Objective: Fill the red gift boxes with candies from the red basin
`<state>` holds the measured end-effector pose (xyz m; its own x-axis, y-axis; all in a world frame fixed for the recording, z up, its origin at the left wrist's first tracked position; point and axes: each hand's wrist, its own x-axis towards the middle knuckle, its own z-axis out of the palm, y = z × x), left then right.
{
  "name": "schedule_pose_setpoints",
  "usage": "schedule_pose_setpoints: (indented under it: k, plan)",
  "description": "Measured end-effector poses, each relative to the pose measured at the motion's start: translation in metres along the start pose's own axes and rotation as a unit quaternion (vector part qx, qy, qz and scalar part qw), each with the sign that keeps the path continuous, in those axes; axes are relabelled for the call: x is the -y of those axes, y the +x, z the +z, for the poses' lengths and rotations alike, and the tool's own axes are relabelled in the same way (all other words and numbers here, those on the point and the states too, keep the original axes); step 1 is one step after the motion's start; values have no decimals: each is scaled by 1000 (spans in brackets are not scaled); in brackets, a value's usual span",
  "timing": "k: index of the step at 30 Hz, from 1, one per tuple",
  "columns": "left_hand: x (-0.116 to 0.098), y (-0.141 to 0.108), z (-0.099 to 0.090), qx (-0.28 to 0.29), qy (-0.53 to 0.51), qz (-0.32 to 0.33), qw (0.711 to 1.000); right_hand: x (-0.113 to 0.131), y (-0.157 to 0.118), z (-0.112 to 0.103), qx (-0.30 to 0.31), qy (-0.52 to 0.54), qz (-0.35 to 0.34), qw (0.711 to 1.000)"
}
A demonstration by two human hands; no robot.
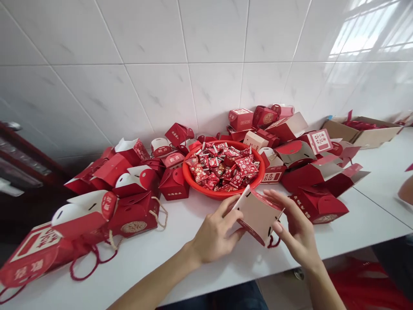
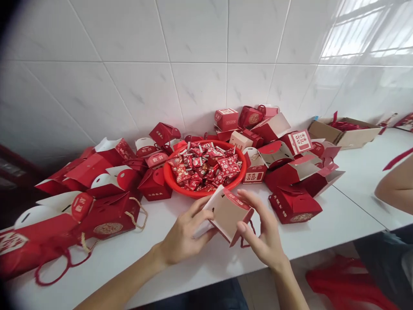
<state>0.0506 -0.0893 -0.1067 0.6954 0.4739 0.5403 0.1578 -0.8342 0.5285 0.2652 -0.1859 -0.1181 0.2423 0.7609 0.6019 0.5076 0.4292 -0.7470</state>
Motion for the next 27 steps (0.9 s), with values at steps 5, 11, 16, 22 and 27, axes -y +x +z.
schedule_pose_setpoints:
  k: [5, 11, 16, 22, 27]
  plan:
    - [18, -10, -45, -42, -92, -98, 990, 9, 7, 23, 121, -5, -7, 993]
    - [48, -14, -67, -15, -223, -218, 950, 17, 12, 45, 220, -85, -28, 971]
    - [38, -9, -71, 16, -210, -238, 948, 25, 28, 46, 248, -116, -55, 960]
    - [33, -12, -68, -15, -88, -233, 968, 21, 41, 54, 216, -28, -12, 976]
    - [39, -8, -84, 8, -41, -237, 970, 17, 57, 53, 266, -40, -41, 962]
